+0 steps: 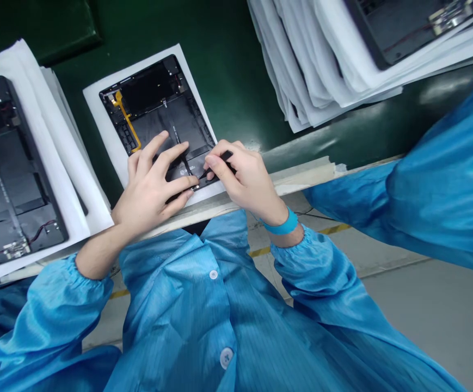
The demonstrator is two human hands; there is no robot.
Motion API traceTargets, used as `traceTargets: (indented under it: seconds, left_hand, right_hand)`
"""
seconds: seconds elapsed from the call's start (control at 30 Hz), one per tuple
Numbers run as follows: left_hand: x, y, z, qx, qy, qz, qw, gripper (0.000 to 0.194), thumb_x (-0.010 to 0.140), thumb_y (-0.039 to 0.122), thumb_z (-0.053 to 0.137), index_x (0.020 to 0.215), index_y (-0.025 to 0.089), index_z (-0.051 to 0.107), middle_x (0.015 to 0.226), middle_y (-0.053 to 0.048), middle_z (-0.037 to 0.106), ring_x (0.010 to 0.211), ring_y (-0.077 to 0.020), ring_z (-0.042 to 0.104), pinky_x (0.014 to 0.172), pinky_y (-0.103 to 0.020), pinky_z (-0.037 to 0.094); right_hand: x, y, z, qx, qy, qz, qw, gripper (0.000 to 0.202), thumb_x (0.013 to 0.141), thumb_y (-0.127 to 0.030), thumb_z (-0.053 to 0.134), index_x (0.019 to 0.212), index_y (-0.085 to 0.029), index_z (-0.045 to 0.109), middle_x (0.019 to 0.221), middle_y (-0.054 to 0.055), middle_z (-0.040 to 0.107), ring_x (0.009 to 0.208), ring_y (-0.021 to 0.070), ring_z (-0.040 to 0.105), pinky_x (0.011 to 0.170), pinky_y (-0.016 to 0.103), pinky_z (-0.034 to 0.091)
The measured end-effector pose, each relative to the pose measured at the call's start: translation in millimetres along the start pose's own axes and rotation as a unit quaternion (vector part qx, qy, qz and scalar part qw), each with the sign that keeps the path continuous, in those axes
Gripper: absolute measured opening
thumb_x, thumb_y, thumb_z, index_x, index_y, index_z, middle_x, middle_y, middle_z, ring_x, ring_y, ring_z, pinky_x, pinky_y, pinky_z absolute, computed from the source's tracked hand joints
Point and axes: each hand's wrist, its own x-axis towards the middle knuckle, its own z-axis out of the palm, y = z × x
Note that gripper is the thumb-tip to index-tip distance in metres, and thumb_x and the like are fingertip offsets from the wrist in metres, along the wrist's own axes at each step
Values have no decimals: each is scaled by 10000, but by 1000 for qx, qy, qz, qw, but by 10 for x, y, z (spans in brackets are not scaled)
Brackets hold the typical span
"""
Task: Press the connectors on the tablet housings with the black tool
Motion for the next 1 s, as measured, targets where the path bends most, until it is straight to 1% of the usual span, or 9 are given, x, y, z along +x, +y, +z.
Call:
traceTargets:
  seconds: [0.2, 0.33, 0.47, 0.63, 0.7, 0.8, 0.87, 0.93, 1.0]
  left_hand:
    - [-1, 8, 8, -1, 1, -2, 1000, 279, 1163, 373, 598, 1271, 278, 838, 1772, -126, 532, 1708, -474, 353, 1298, -673, 372]
    - [27, 38, -56, -14, -1, -5, 1000, 262, 1165, 379, 611, 1260, 288, 838, 1774, -126, 525, 1709, -483, 361, 1289, -701, 384]
    - [154, 95, -149, -8, -18, -22, 1000, 194, 1143, 338, 643, 1205, 322, 825, 1775, -82, 533, 1734, -446, 348, 1286, -709, 426]
    - [344, 118, -133, 1, -3, -28, 1000, 203, 1136, 300, 625, 1071, 283, 817, 1728, -98, 592, 1728, -469, 358, 1283, -796, 408]
    - [385, 110, -128, -3, -14, -30, 999, 249, 1149, 295, 586, 1034, 254, 804, 1713, -95, 605, 1726, -462, 366, 1291, -781, 416]
    - [416, 94, -149, -25, -53, -44, 997, 280, 1150, 296, 548, 1038, 219, 792, 1712, -62, 599, 1728, -474, 353, 1317, -763, 398]
    - [433, 79, -153, -48, -62, -58, 995, 222, 1113, 277, 596, 1009, 229, 786, 1708, -39, 609, 1720, -488, 355, 1314, -778, 391]
    - [454, 60, -138, -65, -56, -72, 994, 154, 1062, 249, 662, 955, 244, 772, 1704, -32, 620, 1715, -497, 352, 1303, -813, 384]
    - [477, 37, -112, -69, -55, -81, 993, 131, 1033, 249, 693, 922, 247, 764, 1727, -31, 599, 1729, -511, 320, 1295, -857, 358]
  right_hand:
    - [-2, -5, 1, -5, 1, -2, 1000, 500, 1189, -665, 453, 944, -272, 639, 856, 12, 768, 894, 227, 736, 956, 418, 551]
    - [0, -13, 5, -19, 7, -12, 1000, 478, 1202, -625, 452, 942, -271, 642, 867, 18, 781, 898, 233, 739, 955, 429, 545]
    - [-1, -13, 0, 19, 10, 14, 1000, 461, 1204, -616, 470, 948, -271, 639, 833, 0, 771, 863, 212, 746, 946, 409, 569]
    - [-16, 6, 11, 69, 39, 48, 996, 462, 1204, -613, 479, 952, -261, 641, 796, -22, 744, 758, 166, 732, 873, 354, 591]
    - [-23, 11, 14, 64, 38, 49, 996, 454, 1199, -612, 496, 957, -263, 656, 780, -22, 734, 766, 172, 731, 881, 358, 600]
    - [-30, 18, 13, 52, 38, 48, 997, 459, 1197, -627, 489, 975, -273, 680, 766, -21, 719, 783, 187, 732, 902, 373, 622]
    - [-32, 25, 11, 45, 38, 50, 997, 477, 1197, -640, 474, 977, -277, 692, 780, -15, 714, 796, 193, 739, 924, 383, 638]
    - [-34, 36, 11, 45, 37, 50, 997, 489, 1194, -652, 469, 976, -281, 700, 793, -12, 709, 803, 196, 746, 947, 395, 651]
    - [-36, 49, 15, 48, 36, 49, 997, 487, 1193, -656, 469, 987, -283, 705, 797, -14, 703, 803, 196, 749, 967, 410, 661]
